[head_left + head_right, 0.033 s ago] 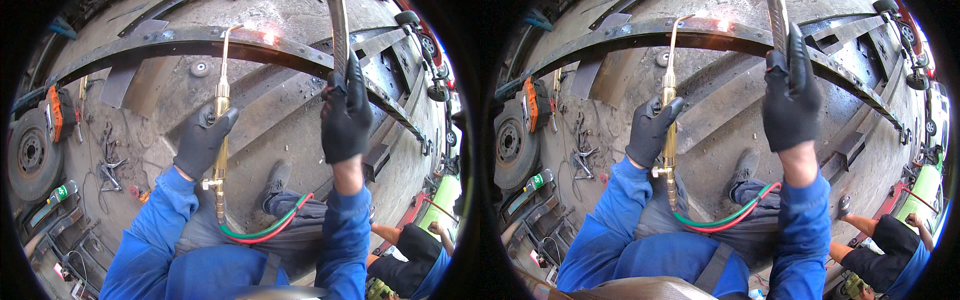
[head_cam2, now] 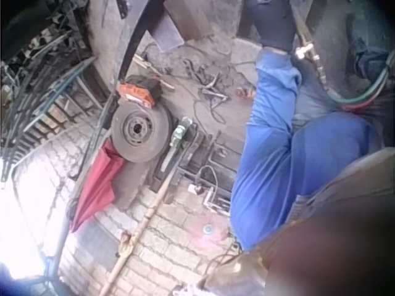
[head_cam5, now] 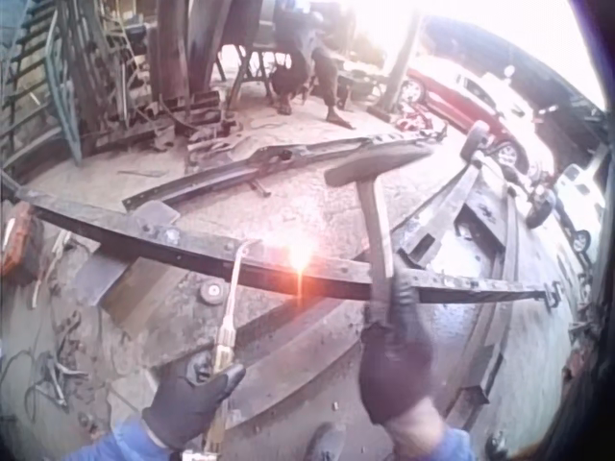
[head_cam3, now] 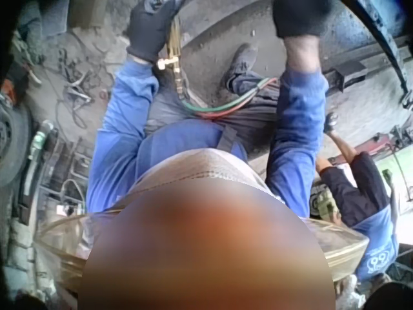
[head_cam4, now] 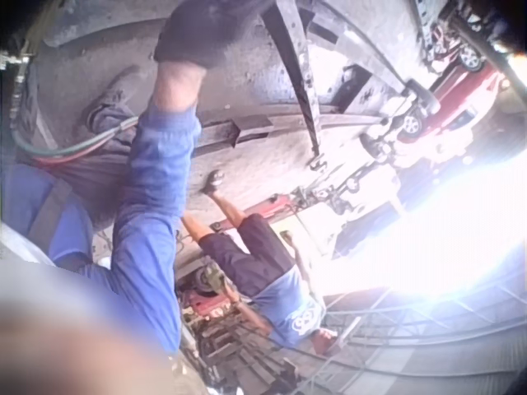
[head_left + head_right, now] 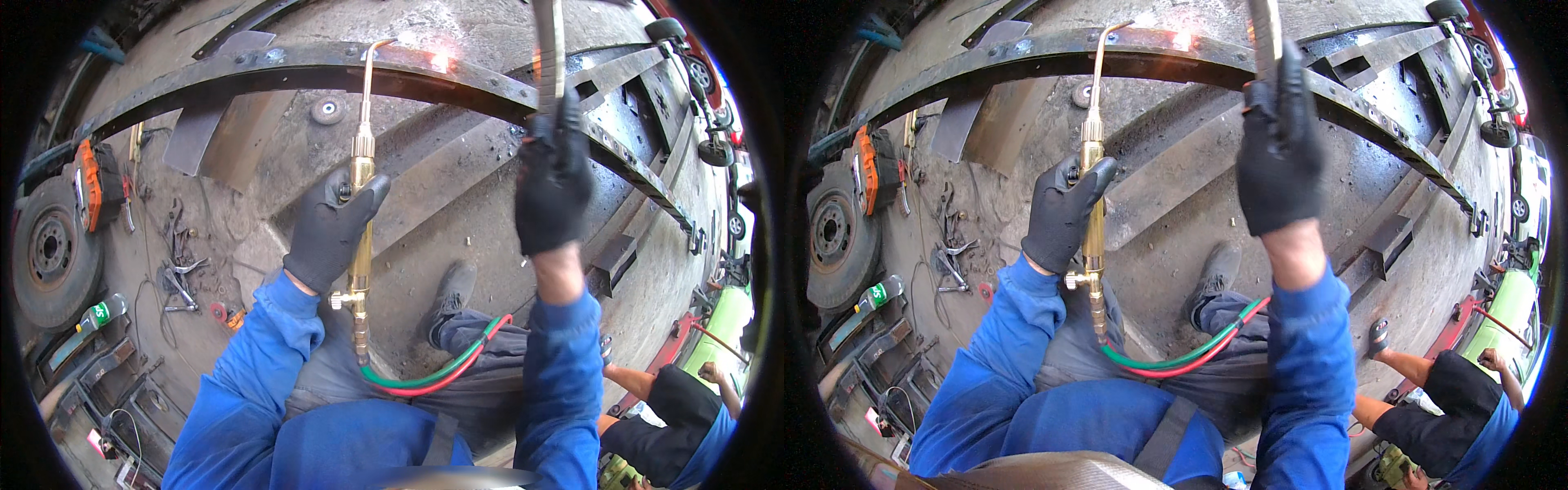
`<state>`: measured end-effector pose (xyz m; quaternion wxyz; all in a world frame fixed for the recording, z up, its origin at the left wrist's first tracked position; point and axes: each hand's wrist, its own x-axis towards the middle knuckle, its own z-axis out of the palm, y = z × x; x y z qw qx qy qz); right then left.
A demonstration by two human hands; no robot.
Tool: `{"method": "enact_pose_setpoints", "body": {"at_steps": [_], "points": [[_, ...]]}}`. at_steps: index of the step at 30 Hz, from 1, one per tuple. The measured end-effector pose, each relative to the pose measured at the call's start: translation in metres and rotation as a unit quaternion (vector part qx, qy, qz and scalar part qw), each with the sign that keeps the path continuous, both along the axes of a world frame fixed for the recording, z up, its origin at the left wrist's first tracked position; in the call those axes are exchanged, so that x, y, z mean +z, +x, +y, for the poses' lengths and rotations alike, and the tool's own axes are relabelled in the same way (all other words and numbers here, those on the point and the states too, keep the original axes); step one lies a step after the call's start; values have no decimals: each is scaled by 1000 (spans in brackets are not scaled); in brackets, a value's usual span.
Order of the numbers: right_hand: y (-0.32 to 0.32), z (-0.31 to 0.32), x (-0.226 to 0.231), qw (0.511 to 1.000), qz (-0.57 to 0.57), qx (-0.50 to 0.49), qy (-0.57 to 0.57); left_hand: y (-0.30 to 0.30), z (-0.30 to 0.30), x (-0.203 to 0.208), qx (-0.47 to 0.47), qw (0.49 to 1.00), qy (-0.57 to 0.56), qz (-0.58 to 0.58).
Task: The person prepares and uses a welding torch to heat and weld a curved metal frame. They connect hoses to gas cylinders, ignite the torch, and apply heat along the frame while occasionally tapping it with a hammer.
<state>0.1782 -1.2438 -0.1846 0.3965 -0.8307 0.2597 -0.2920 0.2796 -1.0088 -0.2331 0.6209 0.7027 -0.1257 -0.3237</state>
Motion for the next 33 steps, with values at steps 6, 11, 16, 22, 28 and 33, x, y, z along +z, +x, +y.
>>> {"method": "enact_pose_setpoints", "body": {"at_steps": [6,11,16,22,28,33], "points": [[24,-20,-12,978,190,1,-81,3,2,4,11,999,-18,-29],[31,-13,-12,963,223,52,-143,6,3,8,18,999,-20,-25],[25,-20,7,972,183,11,-144,7,6,8,23,999,-27,-8],[20,-2,-39,951,271,-16,-148,7,8,9,36,998,-46,-40],[13,-15,-29,996,4,8,-92,2,15,11,19,999,-36,-18],[24,18,-73,975,168,-41,-139,3,15,10,27,997,-73,-29]]}}
